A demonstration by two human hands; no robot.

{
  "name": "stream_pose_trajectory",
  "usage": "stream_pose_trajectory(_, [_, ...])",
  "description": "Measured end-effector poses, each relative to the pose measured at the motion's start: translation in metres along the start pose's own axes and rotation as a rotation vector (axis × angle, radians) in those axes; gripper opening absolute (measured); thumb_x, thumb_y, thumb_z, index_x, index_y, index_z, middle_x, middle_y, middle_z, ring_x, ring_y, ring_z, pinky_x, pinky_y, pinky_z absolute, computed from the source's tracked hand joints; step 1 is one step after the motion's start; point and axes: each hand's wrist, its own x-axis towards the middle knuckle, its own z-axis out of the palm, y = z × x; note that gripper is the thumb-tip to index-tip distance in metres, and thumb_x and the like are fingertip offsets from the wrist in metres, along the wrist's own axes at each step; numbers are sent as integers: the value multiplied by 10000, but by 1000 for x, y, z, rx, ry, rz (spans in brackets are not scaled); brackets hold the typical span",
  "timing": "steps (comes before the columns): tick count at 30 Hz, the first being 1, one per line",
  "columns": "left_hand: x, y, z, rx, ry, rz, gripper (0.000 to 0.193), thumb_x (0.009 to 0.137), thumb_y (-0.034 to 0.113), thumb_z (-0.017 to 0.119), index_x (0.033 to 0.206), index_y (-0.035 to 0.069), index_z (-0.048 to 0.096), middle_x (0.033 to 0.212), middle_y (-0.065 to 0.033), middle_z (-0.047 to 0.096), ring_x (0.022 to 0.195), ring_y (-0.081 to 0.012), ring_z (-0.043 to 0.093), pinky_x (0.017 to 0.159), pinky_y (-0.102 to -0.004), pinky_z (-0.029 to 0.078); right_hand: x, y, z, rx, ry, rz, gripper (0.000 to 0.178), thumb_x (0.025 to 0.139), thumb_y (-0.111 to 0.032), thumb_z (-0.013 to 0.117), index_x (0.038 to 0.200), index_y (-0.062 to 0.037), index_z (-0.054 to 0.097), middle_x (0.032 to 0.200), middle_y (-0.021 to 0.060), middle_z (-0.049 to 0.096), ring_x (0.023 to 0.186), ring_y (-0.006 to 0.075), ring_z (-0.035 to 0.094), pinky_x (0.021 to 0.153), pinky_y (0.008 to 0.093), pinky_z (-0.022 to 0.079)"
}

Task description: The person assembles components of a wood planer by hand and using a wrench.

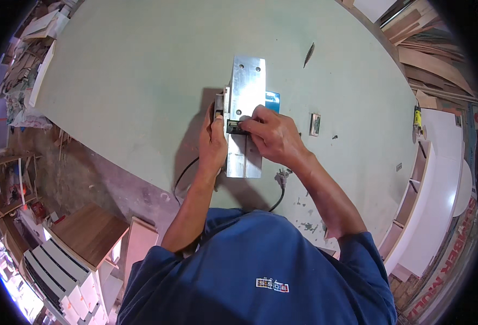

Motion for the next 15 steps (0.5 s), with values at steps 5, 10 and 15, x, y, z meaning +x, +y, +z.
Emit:
stream_pose_trajectory(5, [2,-15,-6,-5,65,-61,490,1056,208,382,1472,-36,469,1359,-145,607,1257,-211,554,1082,-323,399,-14,-4,-1,325,141,390,169,866,-37,723,1021,-101,695,898,63,614,720,208,644,650,323,529])
stream_pose_trajectory(10, [13,-54,-25,-70,92,-114,474,1054,253,386,1397,-32,548,1299,-140,631,1197,-203,573,1043,-325,422,-39,12,11,596,241,649,172,902,-74,751,1042,-47,653,847,22,624,719,92,588,662,261,486])
stream_pose_trajectory(15, [11,-48,-26,-138,112,-216,456,1051,270,371,1315,-29,591,1218,-133,648,1125,-217,591,995,-350,447,-34,4,19,778,238,717,206,902,-99,769,1024,-24,620,818,7,632,742,61,574,667,242,469])
